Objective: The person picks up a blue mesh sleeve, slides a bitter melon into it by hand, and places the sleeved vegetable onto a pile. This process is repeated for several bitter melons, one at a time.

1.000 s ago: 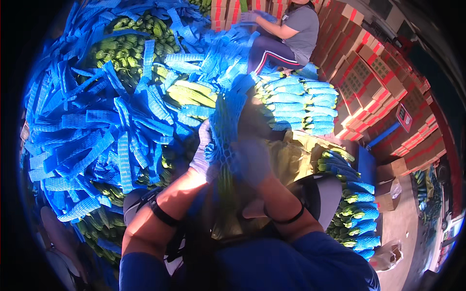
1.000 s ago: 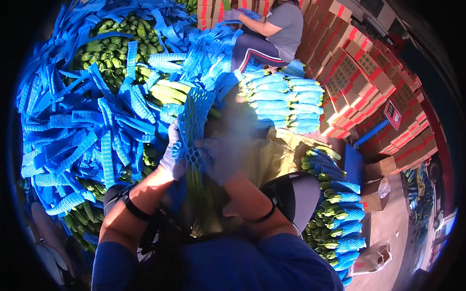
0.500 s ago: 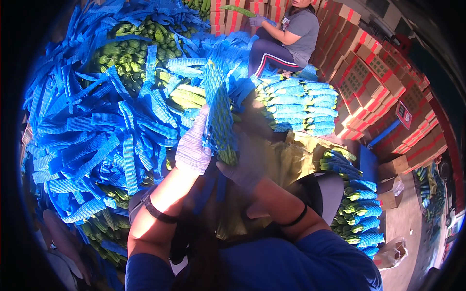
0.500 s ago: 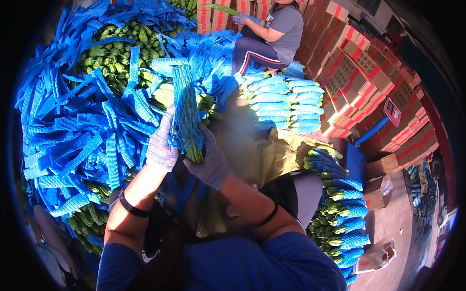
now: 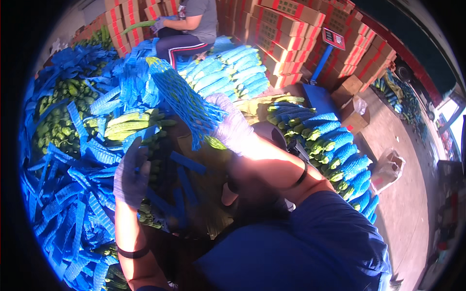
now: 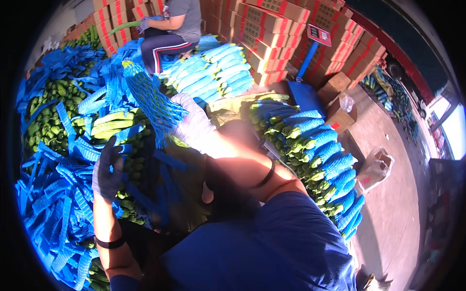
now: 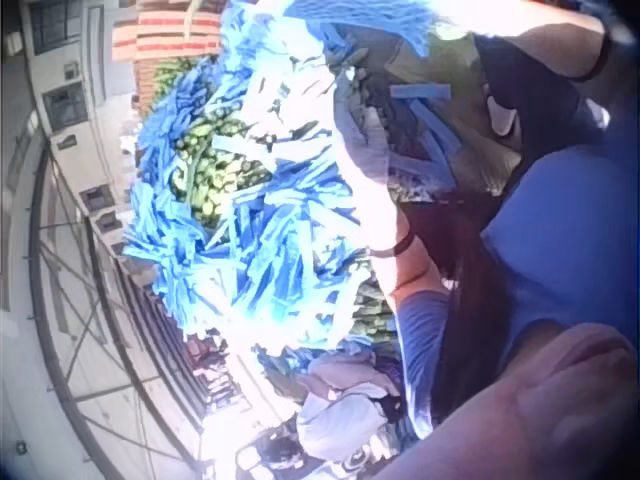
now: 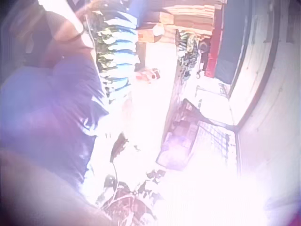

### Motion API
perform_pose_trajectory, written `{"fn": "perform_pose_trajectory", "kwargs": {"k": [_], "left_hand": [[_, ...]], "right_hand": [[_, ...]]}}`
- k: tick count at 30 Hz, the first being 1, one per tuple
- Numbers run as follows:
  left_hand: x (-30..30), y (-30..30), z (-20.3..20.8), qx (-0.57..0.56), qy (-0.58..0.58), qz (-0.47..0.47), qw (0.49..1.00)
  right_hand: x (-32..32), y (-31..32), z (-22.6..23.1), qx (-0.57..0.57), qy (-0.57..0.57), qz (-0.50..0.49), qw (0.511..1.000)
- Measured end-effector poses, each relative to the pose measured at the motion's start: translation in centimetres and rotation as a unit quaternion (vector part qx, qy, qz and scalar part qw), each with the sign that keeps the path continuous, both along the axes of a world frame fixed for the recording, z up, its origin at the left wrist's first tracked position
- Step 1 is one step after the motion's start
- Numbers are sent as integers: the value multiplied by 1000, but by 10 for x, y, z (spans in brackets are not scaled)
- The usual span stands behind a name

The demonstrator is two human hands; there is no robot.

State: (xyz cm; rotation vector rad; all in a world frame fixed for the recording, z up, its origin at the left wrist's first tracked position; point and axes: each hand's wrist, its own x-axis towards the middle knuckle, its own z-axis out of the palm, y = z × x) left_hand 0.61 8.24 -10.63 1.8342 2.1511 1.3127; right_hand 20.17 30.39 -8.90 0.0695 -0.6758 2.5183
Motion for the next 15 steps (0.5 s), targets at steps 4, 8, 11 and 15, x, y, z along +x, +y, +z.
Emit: {"fn": "perform_pose_trajectory", "kwargs": {"k": [4,8,11,15], "left_hand": [[-49,-12,0,20,-159,20,987],[-57,10,7,28,-219,11,975],[-65,19,-6,-12,-229,-11,973],[-58,22,-8,-70,-157,-12,985]], "right_hand": [[82,59,-19,136,-59,-335,930],[213,140,-81,340,-379,-566,649],[311,154,-122,377,-521,-722,255],[386,136,-142,147,-816,-472,300]]}}
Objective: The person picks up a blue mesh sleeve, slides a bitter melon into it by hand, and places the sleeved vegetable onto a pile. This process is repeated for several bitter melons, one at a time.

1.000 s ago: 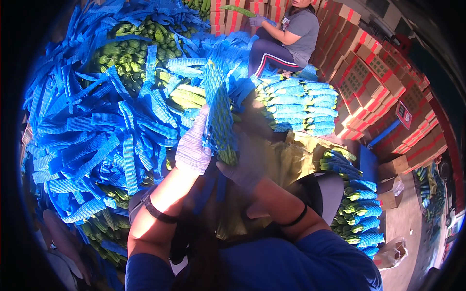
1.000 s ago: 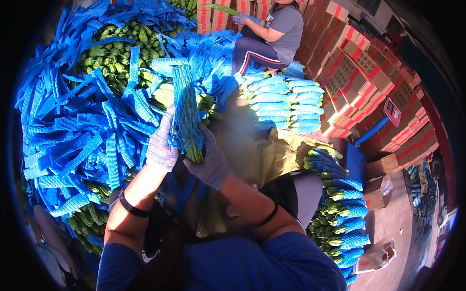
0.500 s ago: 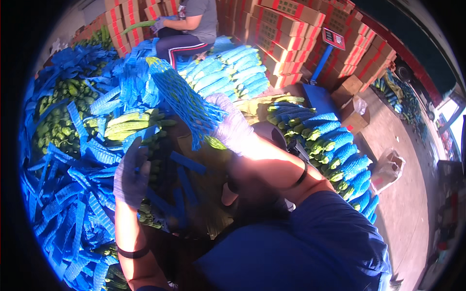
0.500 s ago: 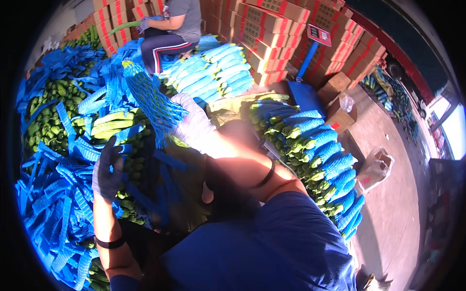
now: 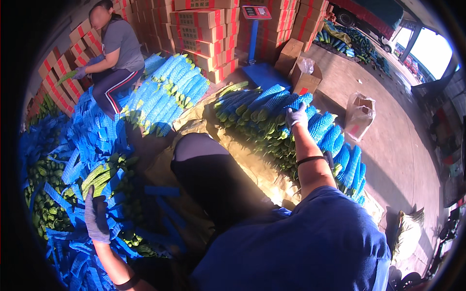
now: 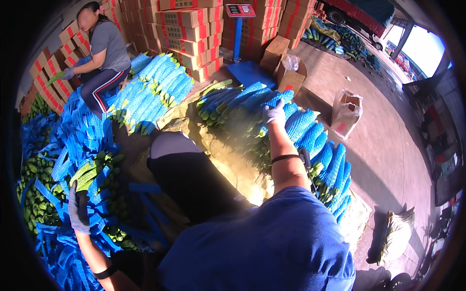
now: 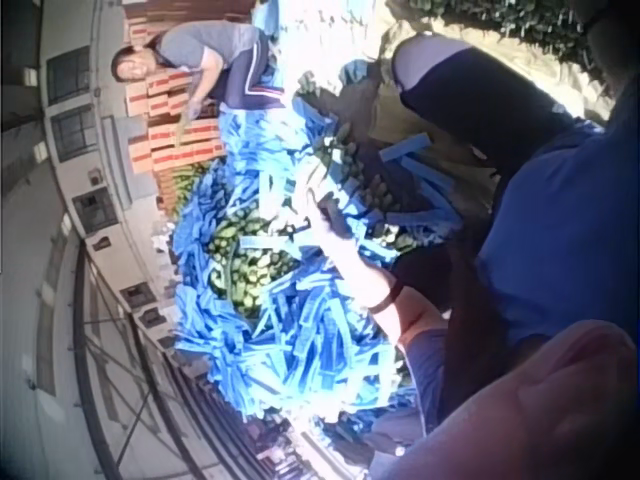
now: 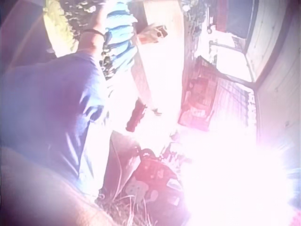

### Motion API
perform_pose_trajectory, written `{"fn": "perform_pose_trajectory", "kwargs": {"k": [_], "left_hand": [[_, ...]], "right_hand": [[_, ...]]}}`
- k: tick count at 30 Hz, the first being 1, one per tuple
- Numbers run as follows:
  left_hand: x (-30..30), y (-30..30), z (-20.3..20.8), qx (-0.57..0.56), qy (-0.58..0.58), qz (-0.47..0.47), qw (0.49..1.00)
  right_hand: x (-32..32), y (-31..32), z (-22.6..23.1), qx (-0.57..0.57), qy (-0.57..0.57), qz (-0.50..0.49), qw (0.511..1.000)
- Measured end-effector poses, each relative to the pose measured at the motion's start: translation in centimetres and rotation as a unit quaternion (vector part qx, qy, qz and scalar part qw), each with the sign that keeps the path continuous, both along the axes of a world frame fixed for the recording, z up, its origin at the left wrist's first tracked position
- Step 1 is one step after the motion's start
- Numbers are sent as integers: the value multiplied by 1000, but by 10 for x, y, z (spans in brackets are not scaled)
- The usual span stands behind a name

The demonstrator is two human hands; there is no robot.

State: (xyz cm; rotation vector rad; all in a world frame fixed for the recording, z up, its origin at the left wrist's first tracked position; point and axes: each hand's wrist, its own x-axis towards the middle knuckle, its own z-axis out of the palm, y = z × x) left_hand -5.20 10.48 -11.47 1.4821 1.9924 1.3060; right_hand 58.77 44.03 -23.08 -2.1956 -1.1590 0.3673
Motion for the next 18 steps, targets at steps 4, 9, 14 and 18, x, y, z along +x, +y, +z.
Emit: {"fn": "perform_pose_trajectory", "kwargs": {"k": [4,9,14,18], "left_hand": [[0,7,-8,-32,54,12,998],[-4,-8,-7,-52,156,-7,986],[-38,-26,-15,-37,192,44,980],[-45,-64,-4,-119,211,147,959]], "right_hand": [[30,22,-7,-128,-20,-5,992],[56,43,15,-169,-337,218,900],[-111,-41,184,0,-279,286,917],[-264,-55,209,208,-245,482,815]]}}
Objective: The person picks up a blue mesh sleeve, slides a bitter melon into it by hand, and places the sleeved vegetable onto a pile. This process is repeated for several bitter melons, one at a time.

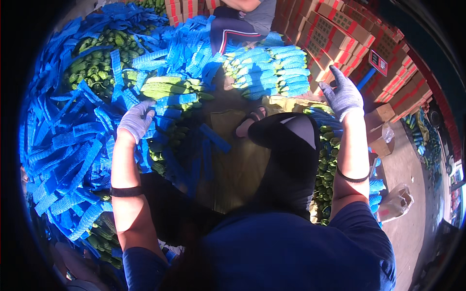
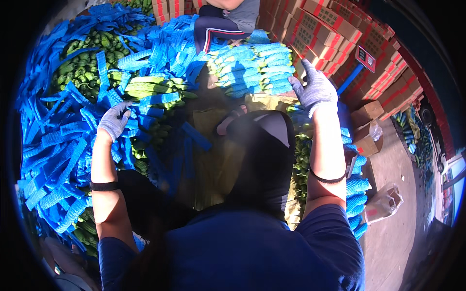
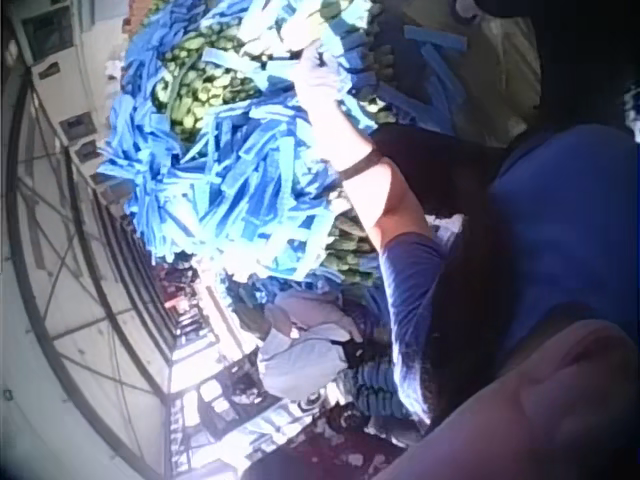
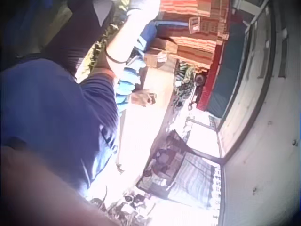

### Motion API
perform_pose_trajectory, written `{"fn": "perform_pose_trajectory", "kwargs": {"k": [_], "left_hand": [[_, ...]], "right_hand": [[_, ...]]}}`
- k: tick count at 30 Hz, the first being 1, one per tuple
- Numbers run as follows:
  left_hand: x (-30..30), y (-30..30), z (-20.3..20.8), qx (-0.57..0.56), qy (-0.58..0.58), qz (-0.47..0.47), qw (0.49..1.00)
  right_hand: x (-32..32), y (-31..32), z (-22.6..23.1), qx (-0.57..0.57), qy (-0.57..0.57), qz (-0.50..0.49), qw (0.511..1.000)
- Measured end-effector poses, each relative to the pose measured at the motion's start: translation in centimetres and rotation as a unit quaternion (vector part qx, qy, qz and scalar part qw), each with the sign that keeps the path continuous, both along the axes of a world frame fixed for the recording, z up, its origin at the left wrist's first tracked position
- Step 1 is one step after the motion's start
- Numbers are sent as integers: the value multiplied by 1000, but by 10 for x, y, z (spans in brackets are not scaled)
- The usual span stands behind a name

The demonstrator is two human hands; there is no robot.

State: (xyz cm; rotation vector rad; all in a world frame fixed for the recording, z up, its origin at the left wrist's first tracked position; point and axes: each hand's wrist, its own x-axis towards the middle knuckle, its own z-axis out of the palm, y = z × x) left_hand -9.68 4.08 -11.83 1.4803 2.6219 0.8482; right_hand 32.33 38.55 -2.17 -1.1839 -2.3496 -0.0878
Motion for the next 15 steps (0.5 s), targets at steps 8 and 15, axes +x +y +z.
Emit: {"fn": "perform_pose_trajectory", "kwargs": {"k": [8,15], "left_hand": [[29,5,-27,-24,34,3,999],[50,-9,-43,-265,32,-24,963]], "right_hand": [[-317,-50,-231,-344,-211,317,858],[-316,-91,-465,-363,-303,104,875]]}}
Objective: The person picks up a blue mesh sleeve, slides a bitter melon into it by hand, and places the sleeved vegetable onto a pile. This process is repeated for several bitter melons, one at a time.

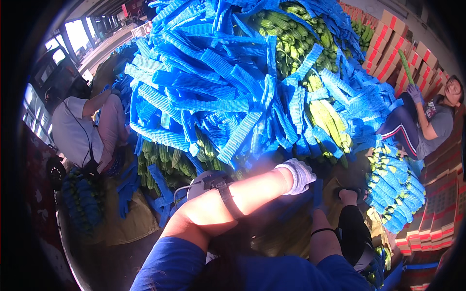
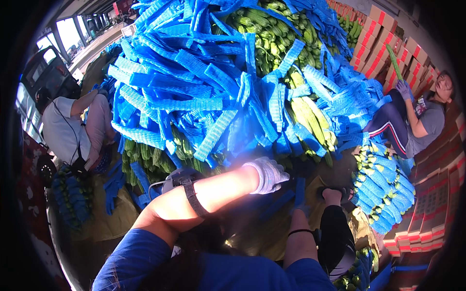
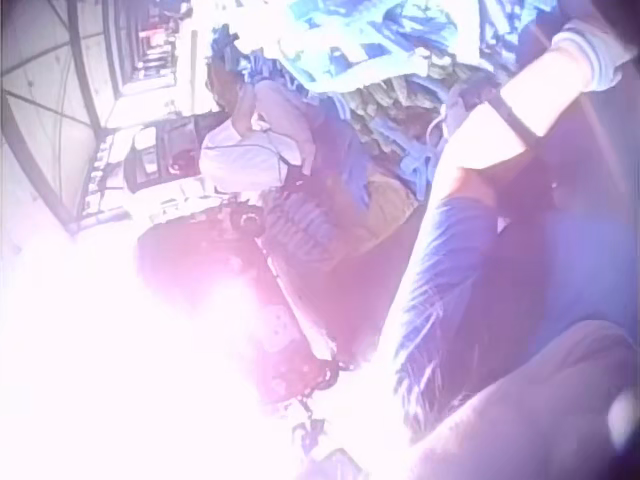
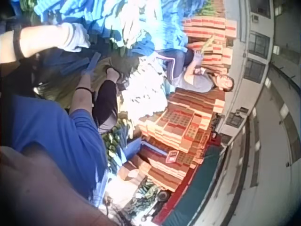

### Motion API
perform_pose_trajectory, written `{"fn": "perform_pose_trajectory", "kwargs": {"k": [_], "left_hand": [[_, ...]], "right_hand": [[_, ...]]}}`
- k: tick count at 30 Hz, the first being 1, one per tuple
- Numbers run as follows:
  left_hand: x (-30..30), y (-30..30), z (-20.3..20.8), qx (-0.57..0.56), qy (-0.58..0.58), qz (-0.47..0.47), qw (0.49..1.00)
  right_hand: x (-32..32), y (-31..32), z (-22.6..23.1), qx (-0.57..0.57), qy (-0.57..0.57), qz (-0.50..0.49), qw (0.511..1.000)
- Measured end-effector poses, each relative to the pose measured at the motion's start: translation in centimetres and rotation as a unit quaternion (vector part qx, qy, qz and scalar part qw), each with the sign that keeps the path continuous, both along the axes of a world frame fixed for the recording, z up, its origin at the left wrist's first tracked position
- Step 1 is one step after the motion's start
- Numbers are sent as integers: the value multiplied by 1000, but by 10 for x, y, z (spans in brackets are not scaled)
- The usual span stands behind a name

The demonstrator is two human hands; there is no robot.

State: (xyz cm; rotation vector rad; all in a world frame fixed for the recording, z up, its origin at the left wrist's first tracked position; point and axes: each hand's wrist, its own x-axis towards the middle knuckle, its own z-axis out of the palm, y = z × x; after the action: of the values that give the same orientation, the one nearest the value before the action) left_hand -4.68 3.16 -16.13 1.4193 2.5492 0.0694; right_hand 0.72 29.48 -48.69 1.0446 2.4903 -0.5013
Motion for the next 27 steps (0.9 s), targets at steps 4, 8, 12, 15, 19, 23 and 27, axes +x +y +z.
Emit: {"fn": "perform_pose_trajectory", "kwargs": {"k": [4,8,12,15,19,23,27], "left_hand": [[-2,-16,-3,-23,-77,14,997],[-19,-23,-23,-31,-76,41,996],[-16,2,-13,103,-110,75,986],[-4,12,-15,171,-116,151,967],[11,20,-19,229,-279,268,894],[-16,10,-88,396,4,114,911],[-15,17,-69,460,-343,209,792]], "right_hand": [[1,-4,2,-69,82,-56,993],[-10,-12,21,-145,170,-71,972],[-16,-10,23,-98,362,35,926],[-35,-59,119,-496,449,26,742],[-22,-86,212,-510,514,60,687],[-12,-112,253,-569,543,22,617],[-2,-114,256,-517,617,26,592]]}}
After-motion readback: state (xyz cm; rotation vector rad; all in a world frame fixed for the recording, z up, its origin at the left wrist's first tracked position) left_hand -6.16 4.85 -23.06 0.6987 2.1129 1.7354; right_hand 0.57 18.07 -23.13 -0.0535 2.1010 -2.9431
